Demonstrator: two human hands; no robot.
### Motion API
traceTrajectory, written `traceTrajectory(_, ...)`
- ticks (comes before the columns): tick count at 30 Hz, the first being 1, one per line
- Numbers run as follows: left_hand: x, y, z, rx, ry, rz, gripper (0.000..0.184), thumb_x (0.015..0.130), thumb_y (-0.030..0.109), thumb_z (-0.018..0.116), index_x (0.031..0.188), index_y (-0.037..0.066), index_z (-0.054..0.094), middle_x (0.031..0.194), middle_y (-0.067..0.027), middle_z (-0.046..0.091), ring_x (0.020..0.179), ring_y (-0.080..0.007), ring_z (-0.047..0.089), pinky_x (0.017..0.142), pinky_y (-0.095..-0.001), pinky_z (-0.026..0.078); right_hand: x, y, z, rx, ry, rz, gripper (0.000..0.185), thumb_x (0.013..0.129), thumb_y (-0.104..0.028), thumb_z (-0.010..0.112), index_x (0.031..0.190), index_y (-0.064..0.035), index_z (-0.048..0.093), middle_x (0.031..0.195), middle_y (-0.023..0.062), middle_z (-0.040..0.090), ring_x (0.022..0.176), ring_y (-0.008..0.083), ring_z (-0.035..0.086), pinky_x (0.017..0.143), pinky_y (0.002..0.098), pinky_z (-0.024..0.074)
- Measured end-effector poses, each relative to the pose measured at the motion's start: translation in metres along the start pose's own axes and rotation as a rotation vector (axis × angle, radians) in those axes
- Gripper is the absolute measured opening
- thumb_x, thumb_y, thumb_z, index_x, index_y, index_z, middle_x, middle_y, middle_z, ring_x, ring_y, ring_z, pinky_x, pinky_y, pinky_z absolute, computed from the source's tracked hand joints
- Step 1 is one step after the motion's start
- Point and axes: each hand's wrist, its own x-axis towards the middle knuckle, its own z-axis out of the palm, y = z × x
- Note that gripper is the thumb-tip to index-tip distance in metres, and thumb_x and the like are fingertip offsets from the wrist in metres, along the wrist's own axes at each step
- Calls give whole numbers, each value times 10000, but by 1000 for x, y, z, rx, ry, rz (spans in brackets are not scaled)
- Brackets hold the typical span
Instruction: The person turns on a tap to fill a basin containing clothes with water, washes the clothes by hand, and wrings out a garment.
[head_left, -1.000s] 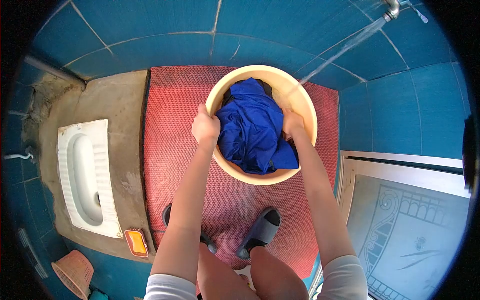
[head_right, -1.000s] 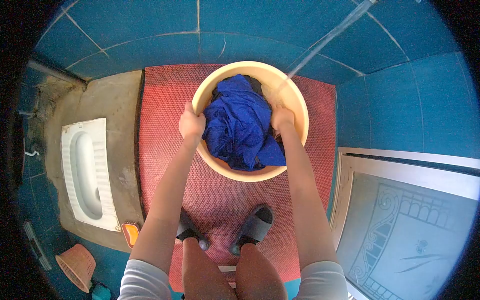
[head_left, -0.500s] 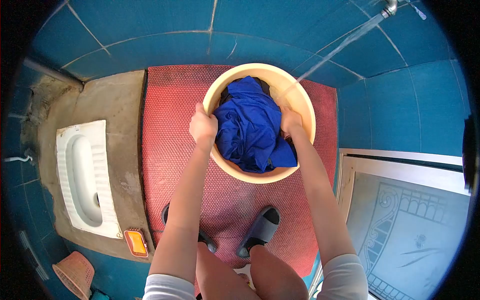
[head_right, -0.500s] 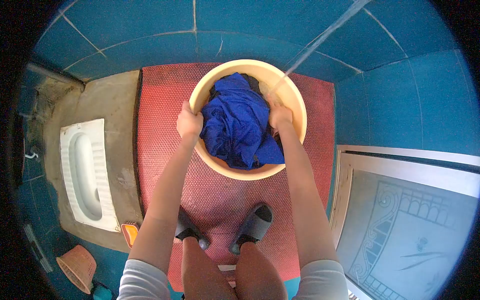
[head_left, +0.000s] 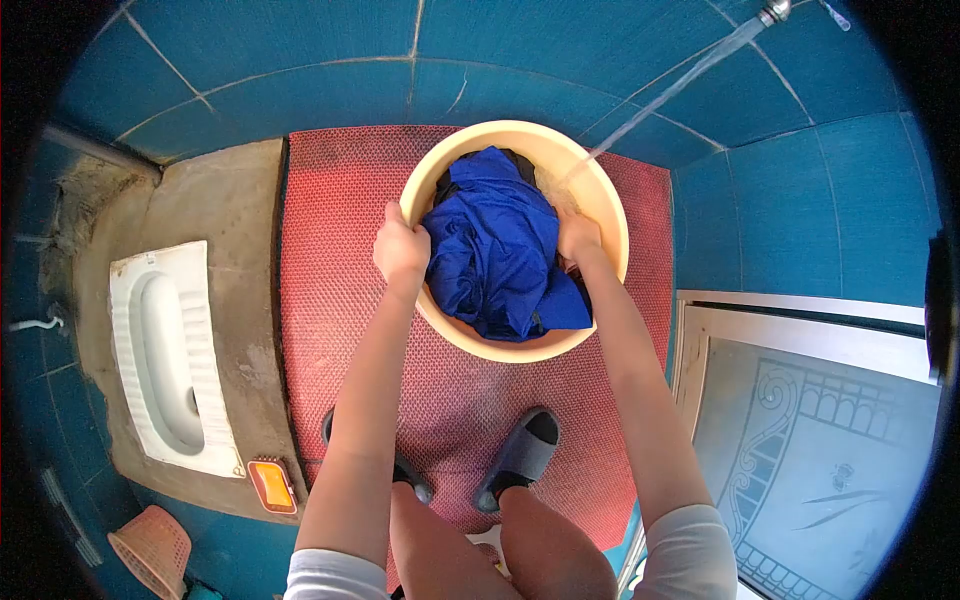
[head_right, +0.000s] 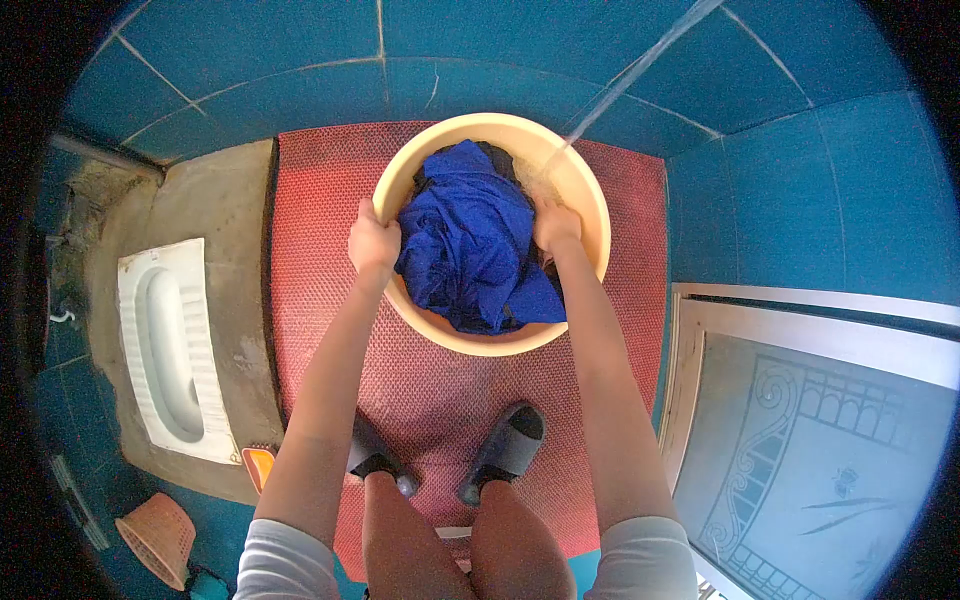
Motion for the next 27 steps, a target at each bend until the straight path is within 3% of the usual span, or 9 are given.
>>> traceTrajectory(4, 0, 1, 0, -6, 8, 5, 240, 727, 144, 542, 930, 77, 433, 764, -201, 605, 734, -376, 597, 666, -466, 474, 2, 1, 0, -20, -30, -1, 499, 810, -130, 364, 1306, -151, 312, 1161, 120, 507, 1037, 253, 514, 879, 360, 407)
traceTrajectory(13, 0, 0, 0, -15, 12, 10, 238, 724, 134, 534, 930, 77, 431, 765, -203, 604, 735, -378, 596, 664, -469, 472, -1, -1, -3, -13, -46, 2, 591, 774, -112, 467, 1329, -145, 265, 1200, 116, 483, 1076, 245, 492, 898, 350, 395)
traceTrajectory(18, 0, 0, 0, -15, 21, 12, 239, 725, 135, 529, 934, 73, 432, 769, -206, 604, 737, -379, 595, 667, -469, 472, -4, -6, -12, -17, -90, 24, 727, 682, -67, 595, 1326, -140, 266, 1205, 110, 482, 1079, 246, 491, 907, 346, 387)
traceTrajectory(27, 1, 1, -1, -37, -18, -35, 264, 718, 148, 564, 943, 83, 439, 809, -212, 603, 784, -389, 585, 710, -461, 461, -4, -5, -11, -11, -71, 11, 879, 576, -30, 684, 1334, -150, 256, 1187, 101, 497, 1065, 241, 500, 894, 343, 397)
